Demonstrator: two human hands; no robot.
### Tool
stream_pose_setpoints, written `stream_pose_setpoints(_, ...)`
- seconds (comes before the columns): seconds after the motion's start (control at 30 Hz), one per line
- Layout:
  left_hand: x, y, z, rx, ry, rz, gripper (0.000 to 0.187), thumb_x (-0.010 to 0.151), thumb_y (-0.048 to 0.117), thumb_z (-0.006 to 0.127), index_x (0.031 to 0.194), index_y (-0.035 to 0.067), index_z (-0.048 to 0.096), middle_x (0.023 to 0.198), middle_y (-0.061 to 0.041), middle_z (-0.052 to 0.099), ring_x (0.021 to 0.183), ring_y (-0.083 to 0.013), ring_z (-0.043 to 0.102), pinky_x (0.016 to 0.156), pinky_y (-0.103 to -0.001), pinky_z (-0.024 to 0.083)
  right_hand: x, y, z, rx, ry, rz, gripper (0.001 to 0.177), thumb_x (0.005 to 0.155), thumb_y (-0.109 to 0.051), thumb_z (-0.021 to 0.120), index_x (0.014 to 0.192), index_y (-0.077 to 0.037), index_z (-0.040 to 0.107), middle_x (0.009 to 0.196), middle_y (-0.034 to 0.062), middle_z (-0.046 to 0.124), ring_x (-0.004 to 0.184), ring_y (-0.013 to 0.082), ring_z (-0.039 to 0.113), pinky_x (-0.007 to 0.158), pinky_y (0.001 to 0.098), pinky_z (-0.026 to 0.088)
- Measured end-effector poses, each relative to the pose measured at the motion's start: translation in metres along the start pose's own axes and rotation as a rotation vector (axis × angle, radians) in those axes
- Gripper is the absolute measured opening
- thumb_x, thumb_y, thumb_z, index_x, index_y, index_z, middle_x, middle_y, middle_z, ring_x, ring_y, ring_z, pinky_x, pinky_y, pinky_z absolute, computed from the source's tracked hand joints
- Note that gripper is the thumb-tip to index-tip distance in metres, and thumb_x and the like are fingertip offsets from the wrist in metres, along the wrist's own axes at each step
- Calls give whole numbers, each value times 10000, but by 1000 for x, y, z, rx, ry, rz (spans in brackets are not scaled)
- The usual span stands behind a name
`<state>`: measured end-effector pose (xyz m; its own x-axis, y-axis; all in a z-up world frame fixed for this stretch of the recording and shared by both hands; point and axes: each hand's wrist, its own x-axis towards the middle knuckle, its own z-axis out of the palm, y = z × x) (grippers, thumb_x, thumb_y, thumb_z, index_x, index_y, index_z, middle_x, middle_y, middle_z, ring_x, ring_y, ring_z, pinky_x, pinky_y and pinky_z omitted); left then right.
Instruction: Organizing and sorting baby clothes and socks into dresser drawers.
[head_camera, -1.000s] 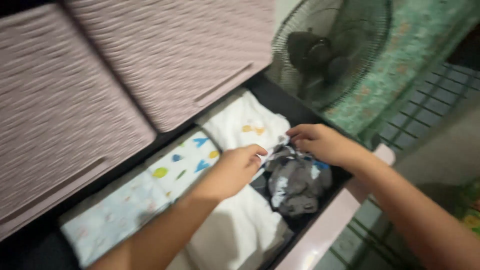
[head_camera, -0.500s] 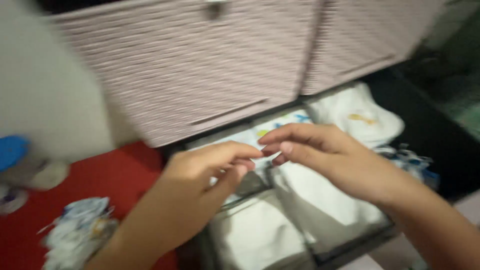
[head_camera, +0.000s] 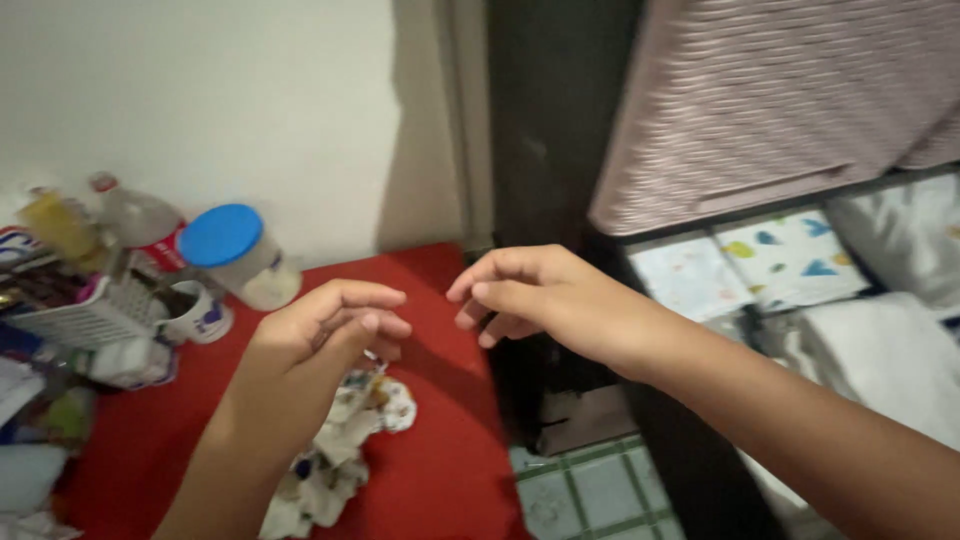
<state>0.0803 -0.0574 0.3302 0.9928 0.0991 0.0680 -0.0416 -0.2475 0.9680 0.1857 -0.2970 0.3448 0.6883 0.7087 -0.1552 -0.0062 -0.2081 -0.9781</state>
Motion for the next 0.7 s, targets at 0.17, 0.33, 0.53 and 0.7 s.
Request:
stream_pose_setpoints(0.17,26,-93,-52,167,67,-79,295,891,104,612,1163,59,718,944,-59,800,871,-140,731,789,-275,570,82,40,42,-159,-6,-19,284,964,-251,585,1134,-66,718,998,47,755,858,141,700,774,308,563)
stream_pose_setpoints(0.33,40,-237,-54,718,-6,-5,423,818,171,765,1240,178,736,1121,-150,708,1034,-312,668,900,-429,511,147,108,60,-346,-81,102,297,944,-266,627,1172,-89,698,1016,39,738,834,149,658,737,338,574)
stream_pose_setpoints(0.53,-12,-342,-42,867,193,-7,600,697,-3,691,1270,175,669,1234,-147,617,1105,-395,584,930,-480,499,201,219,100,-587,-113,-222,324,892,-161,695,1195,-45,683,1090,126,746,999,250,708,863,379,562)
stream_pose_setpoints(0.7,-43,-375,-16,836,156,-110,627,717,20,682,1316,205,652,1182,-117,595,1102,-365,564,945,-487,482,209,294,174,-547,-82,-77,462,904,-110,598,1364,-157,592,1108,167,712,993,325,709,855,422,568)
